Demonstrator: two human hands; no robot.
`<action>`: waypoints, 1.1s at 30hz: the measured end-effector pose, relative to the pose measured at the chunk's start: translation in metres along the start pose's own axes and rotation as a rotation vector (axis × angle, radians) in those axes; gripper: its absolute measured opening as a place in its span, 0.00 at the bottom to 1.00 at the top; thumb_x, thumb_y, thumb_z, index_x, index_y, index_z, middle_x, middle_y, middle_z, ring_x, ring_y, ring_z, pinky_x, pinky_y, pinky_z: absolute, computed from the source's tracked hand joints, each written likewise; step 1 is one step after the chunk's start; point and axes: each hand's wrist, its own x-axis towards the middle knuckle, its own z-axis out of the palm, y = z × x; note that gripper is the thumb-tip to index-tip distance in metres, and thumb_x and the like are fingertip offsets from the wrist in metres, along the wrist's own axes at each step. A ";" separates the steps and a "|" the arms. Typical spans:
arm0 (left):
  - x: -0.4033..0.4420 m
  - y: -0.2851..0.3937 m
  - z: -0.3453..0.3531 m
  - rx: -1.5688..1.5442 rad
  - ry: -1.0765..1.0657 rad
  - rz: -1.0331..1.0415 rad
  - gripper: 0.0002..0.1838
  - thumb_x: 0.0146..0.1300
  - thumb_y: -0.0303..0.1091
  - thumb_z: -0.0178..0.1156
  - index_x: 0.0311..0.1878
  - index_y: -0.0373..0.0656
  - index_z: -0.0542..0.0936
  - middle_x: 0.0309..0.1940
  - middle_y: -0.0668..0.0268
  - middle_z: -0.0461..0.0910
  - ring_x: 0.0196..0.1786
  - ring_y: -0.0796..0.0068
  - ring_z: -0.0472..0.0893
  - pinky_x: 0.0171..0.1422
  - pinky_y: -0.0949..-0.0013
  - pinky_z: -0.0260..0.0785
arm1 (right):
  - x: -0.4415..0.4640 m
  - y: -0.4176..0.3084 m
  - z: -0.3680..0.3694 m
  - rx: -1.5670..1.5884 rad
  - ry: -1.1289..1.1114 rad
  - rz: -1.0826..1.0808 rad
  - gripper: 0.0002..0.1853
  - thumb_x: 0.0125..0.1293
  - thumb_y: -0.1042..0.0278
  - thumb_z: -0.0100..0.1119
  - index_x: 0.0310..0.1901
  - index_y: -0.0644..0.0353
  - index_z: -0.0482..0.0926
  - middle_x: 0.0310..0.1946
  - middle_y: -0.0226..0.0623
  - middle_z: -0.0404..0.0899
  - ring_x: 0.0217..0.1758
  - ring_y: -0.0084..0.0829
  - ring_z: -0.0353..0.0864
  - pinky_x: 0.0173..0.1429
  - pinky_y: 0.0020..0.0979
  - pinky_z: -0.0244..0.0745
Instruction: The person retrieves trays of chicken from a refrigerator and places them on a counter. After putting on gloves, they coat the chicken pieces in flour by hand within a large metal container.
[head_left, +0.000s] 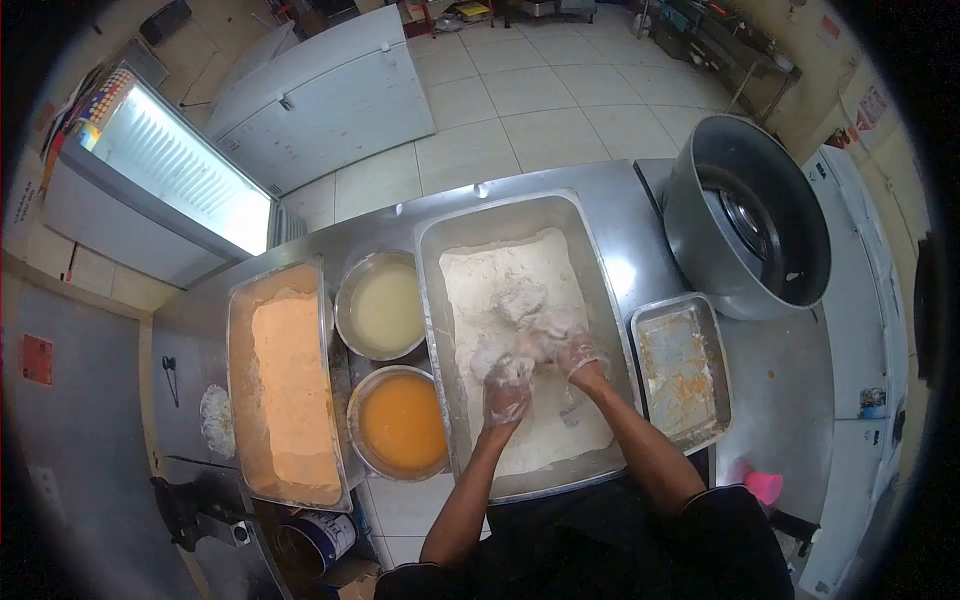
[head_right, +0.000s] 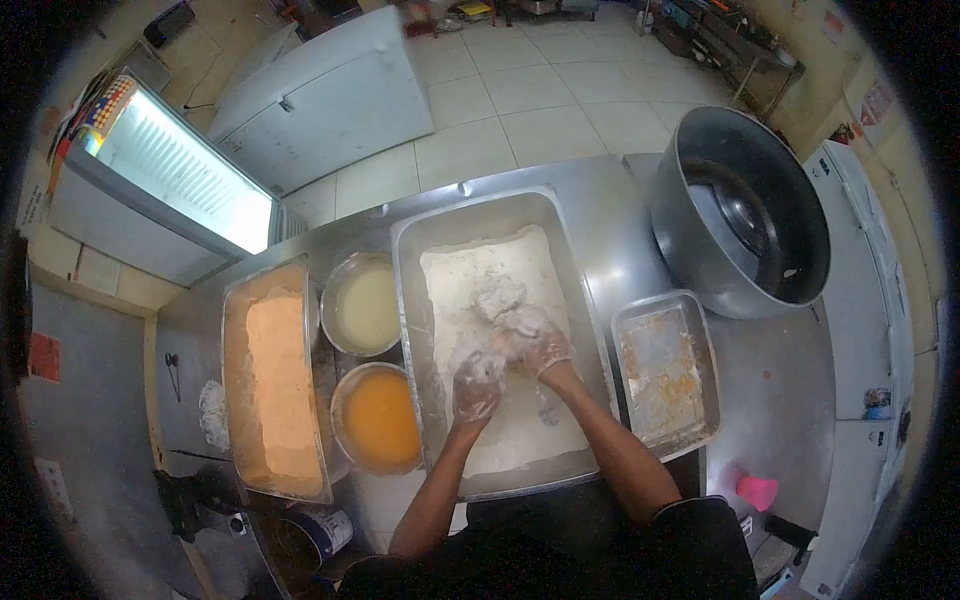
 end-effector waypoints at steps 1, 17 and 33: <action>-0.007 -0.009 0.009 0.061 0.045 0.053 0.16 0.63 0.34 0.51 0.53 0.41 0.76 0.50 0.54 0.77 0.54 0.50 0.75 0.62 0.51 0.65 | 0.005 0.028 -0.001 -0.221 0.044 0.178 0.21 0.61 0.64 0.58 0.54 0.65 0.76 0.50 0.50 0.79 0.53 0.46 0.78 0.60 0.39 0.71; -0.059 0.007 -0.048 0.072 -0.600 -0.442 0.22 0.59 0.43 0.59 0.49 0.34 0.80 0.46 0.42 0.79 0.51 0.47 0.80 0.58 0.54 0.71 | -0.056 -0.021 -0.019 -0.886 -0.759 0.227 0.25 0.61 0.58 0.56 0.57 0.64 0.74 0.52 0.59 0.76 0.56 0.52 0.78 0.58 0.44 0.73; -0.015 0.003 -0.058 -0.310 -0.456 -0.240 0.25 0.60 0.39 0.52 0.55 0.31 0.74 0.58 0.41 0.72 0.63 0.47 0.71 0.67 0.53 0.62 | -0.035 -0.014 -0.003 0.353 -0.696 0.172 0.36 0.57 0.52 0.66 0.64 0.61 0.68 0.65 0.50 0.66 0.70 0.41 0.62 0.73 0.38 0.53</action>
